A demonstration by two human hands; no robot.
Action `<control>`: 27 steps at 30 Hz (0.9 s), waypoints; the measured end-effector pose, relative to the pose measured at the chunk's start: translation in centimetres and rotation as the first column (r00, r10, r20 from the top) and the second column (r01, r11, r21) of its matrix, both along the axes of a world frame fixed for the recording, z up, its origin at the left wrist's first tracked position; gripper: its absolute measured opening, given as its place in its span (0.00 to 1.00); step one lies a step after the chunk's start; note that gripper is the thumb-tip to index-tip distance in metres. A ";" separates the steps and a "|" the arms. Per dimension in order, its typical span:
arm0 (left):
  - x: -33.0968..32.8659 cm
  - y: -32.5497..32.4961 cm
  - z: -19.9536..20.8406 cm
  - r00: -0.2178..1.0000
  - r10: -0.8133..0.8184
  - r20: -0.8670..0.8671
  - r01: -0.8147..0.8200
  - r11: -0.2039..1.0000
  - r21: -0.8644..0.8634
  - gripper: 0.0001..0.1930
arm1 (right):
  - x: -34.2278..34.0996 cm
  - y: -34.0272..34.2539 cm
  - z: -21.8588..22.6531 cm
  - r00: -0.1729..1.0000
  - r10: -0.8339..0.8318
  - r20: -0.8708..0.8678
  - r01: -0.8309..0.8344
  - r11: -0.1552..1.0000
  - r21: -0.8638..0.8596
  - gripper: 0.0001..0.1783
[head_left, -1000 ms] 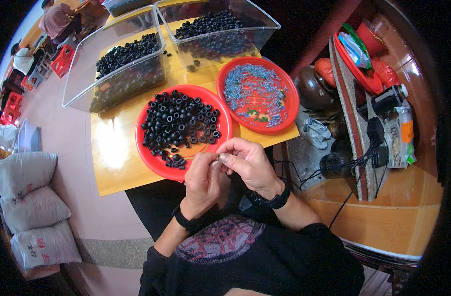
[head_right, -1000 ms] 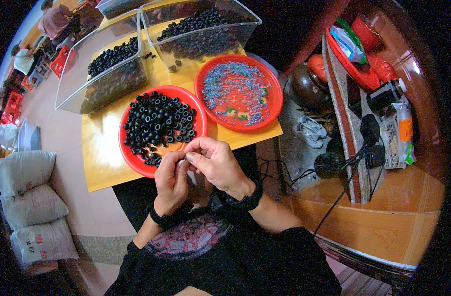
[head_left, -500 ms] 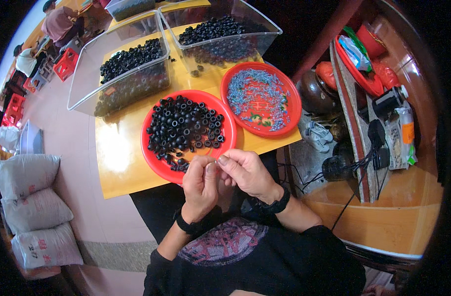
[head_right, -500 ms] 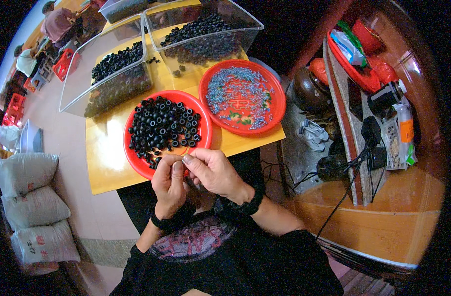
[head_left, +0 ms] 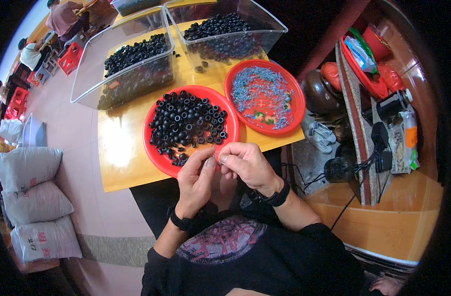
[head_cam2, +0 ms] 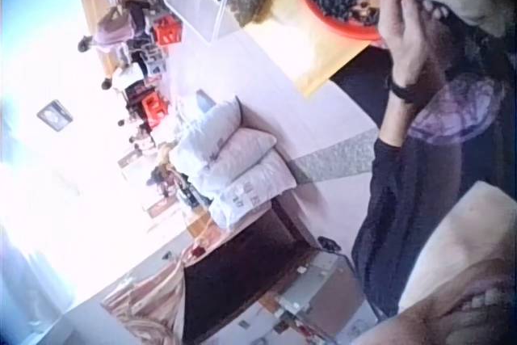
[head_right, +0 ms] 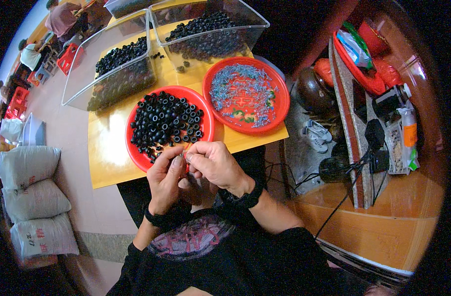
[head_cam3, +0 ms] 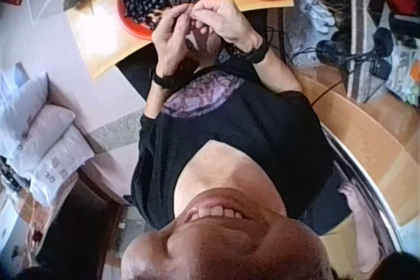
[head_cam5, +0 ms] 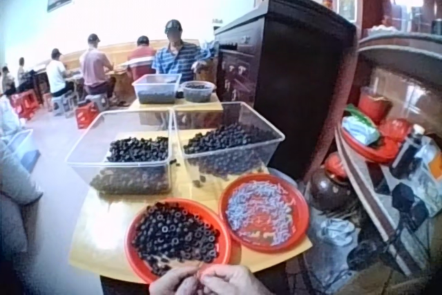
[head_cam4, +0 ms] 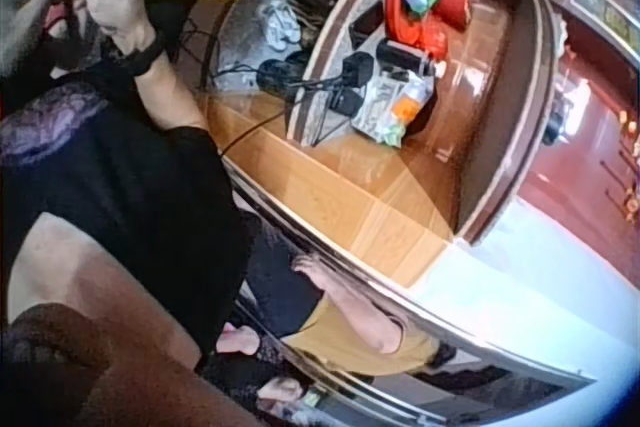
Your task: The person picks up a black bead from a red plate, inserts a small blue bead into it by hand, and places the assembled piece into a clear plastic container.
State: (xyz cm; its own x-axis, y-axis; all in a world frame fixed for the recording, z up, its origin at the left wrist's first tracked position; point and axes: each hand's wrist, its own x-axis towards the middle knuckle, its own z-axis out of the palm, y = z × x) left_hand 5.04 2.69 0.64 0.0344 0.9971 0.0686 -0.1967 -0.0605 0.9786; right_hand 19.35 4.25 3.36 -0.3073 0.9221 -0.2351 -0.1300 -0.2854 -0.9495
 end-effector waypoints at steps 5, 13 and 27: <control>-0.3 1.3 -0.2 0.908 0.076 -0.412 0.040 0.963 0.266 0.07 | -0.6 0.9 -1.7 0.998 -0.027 -0.061 0.028 1.000 0.012 0.09; -0.8 1.9 -0.3 0.999 -0.032 -0.042 0.027 0.992 -0.122 0.06 | -0.5 2.0 -1.9 0.994 0.059 -0.094 -0.064 0.996 -0.054 0.13; -1.6 0.9 -0.8 0.986 -0.148 0.070 0.156 0.979 -0.128 0.09 | -0.2 1.8 -1.8 0.983 0.184 -0.025 -0.186 0.977 -0.101 0.19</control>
State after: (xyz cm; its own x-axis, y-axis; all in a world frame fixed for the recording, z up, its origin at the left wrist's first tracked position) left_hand 3.41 3.54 -0.12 0.1865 0.9808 -0.0574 -0.2522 0.1043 0.9620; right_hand 19.19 6.05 1.59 -0.4749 0.8202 -0.3191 -0.0805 -0.4016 -0.9123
